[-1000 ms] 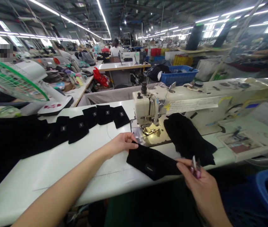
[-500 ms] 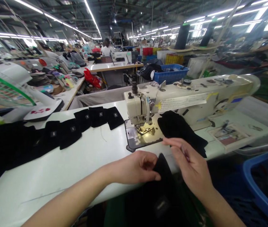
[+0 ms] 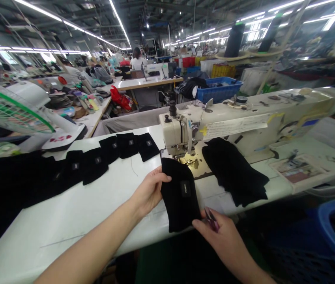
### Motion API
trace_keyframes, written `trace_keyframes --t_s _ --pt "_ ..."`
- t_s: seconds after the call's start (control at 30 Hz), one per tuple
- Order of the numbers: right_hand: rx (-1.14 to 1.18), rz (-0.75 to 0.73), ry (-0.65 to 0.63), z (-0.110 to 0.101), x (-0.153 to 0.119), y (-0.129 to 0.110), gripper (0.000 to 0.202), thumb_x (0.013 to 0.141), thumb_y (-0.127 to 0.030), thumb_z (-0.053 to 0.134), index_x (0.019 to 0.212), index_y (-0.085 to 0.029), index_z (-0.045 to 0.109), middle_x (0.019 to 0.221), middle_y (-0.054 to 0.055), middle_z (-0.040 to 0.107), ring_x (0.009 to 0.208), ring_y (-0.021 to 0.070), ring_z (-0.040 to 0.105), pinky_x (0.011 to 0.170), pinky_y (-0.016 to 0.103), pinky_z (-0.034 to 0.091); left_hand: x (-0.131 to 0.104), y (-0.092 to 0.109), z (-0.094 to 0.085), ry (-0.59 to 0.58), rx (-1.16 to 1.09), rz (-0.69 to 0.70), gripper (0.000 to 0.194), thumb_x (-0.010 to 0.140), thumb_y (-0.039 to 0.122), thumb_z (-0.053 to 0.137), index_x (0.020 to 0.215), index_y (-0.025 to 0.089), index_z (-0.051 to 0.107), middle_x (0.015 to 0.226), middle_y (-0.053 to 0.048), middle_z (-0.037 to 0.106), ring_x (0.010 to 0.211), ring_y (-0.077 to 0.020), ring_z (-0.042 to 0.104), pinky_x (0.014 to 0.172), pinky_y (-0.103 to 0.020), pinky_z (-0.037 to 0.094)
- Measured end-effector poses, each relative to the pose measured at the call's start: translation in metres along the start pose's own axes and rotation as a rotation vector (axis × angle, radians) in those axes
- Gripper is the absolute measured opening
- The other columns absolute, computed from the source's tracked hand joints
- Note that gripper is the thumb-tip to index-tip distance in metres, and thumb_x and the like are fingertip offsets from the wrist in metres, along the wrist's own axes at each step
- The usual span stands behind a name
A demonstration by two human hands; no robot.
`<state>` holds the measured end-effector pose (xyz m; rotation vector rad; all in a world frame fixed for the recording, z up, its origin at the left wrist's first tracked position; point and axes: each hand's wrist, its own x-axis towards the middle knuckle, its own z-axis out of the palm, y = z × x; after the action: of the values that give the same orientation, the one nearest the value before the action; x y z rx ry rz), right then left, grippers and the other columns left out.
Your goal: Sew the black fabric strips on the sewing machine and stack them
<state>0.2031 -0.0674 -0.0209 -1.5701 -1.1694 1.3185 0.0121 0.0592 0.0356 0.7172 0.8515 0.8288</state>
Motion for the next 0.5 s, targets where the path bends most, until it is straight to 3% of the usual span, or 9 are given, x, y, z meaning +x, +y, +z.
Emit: trace_keyframes --t_s 0.1,0.17,0.33,0.5 --pt "0.025 0.007 -0.088 0.005 0.0 0.001 0.031 0.083 -0.049 0.065 0.077 -0.019 0.063 0.07 0.001 0.066 0.071 0.02 0.066 0.069 0.027 0.05 0.013 0.017 -0.015 -0.049 0.149 -0.089 0.037 0.065 0.024 0.083 0.1 0.016 0.073 0.092 -0.005 0.075 0.077 -0.0162 0.068 0.07 -0.026 0.055" --pt "0.022 0.033 -0.141 0.006 -0.001 0.0 0.031 0.084 -0.05 0.065 0.08 -0.019 0.065 0.071 0.002 0.07 0.075 0.0229 0.069 0.073 0.029 0.051 0.023 0.029 -0.025 -0.072 0.331 -0.15 0.037 0.065 0.032 0.088 0.095 0.014 0.076 0.09 -0.006 0.075 0.077 -0.0159 0.068 0.071 -0.026 0.054" --pt "-0.019 0.016 -0.145 0.006 -0.005 0.006 0.035 0.089 -0.052 0.059 0.081 -0.018 0.067 0.078 0.003 0.07 0.078 0.0222 0.068 0.074 0.028 0.051 0.042 0.046 -0.039 -0.118 0.629 -0.156 0.033 0.059 0.031 0.091 0.086 0.016 0.078 0.085 -0.004 0.075 0.075 -0.014 0.066 0.069 -0.024 0.048" --pt "-0.107 -0.09 -0.04 0.009 -0.009 0.012 0.034 0.086 -0.049 0.062 0.07 -0.019 0.066 0.074 0.002 0.064 0.072 0.0195 0.061 0.067 0.026 0.049 0.049 0.044 -0.034 -0.293 0.717 -0.075 0.037 0.06 0.024 0.088 0.096 0.021 0.078 0.102 -0.004 0.075 0.095 -0.0173 0.065 0.09 -0.029 0.046"
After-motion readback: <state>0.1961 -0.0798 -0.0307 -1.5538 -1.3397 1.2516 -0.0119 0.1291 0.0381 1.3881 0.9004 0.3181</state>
